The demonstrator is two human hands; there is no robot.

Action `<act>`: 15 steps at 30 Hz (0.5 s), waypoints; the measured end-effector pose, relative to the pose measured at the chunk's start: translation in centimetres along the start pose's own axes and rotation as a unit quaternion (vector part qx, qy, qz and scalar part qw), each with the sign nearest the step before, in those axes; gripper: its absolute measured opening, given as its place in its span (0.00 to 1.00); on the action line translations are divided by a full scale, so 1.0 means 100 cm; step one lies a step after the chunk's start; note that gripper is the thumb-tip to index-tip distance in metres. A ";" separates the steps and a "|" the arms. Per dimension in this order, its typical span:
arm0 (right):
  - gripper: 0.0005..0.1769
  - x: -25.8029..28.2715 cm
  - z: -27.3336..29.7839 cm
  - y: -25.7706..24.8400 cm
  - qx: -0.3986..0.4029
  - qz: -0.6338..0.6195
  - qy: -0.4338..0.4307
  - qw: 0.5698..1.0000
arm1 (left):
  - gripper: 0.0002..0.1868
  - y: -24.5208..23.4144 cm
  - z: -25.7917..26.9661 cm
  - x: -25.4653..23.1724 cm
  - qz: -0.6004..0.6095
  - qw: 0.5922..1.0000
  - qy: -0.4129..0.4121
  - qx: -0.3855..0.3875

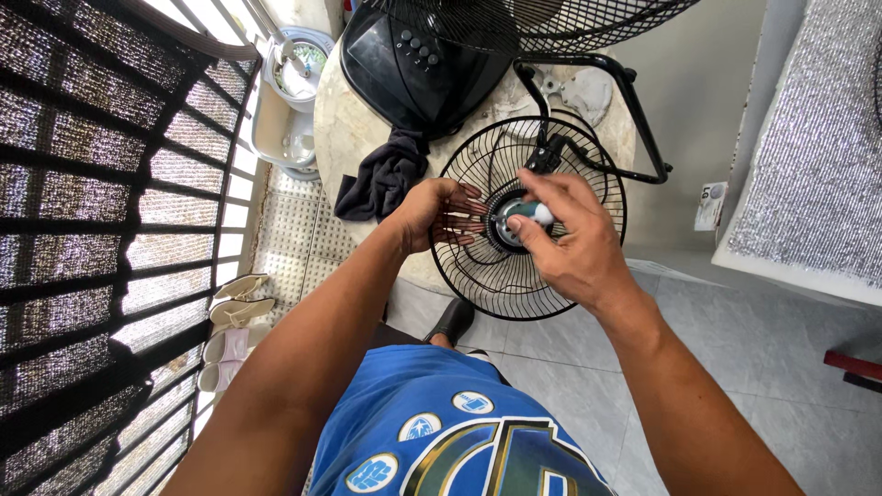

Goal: The person uses a screwdriver to loosen and remove screws from the central hub of an electric fan's front grille. They repeatedly rotate the screwdriver and adjust their grip while working on the same fan component throughout the clip.

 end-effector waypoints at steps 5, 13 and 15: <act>0.23 -0.034 0.009 -0.002 -0.083 -0.061 0.171 0.980 | 0.21 0.000 0.003 -0.003 -0.011 1.000 0.006 -0.008; 0.21 -0.018 0.009 0.001 -0.056 -0.036 0.030 0.997 | 0.21 -0.001 0.003 -0.002 -0.015 1.000 0.001 -0.012; 0.21 -0.023 0.007 0.000 -0.063 -0.029 0.068 0.995 | 0.21 -0.001 0.002 -0.002 -0.006 1.000 0.001 -0.009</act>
Point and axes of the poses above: each hand's wrist, its own z-axis away from the middle knuckle, its own y-axis out of the palm, x = y × z, the point moved 8 cm from there along -z, towards the middle knuckle, and after that the axes turned 7 degrees about -z, right-handed, at the moved point
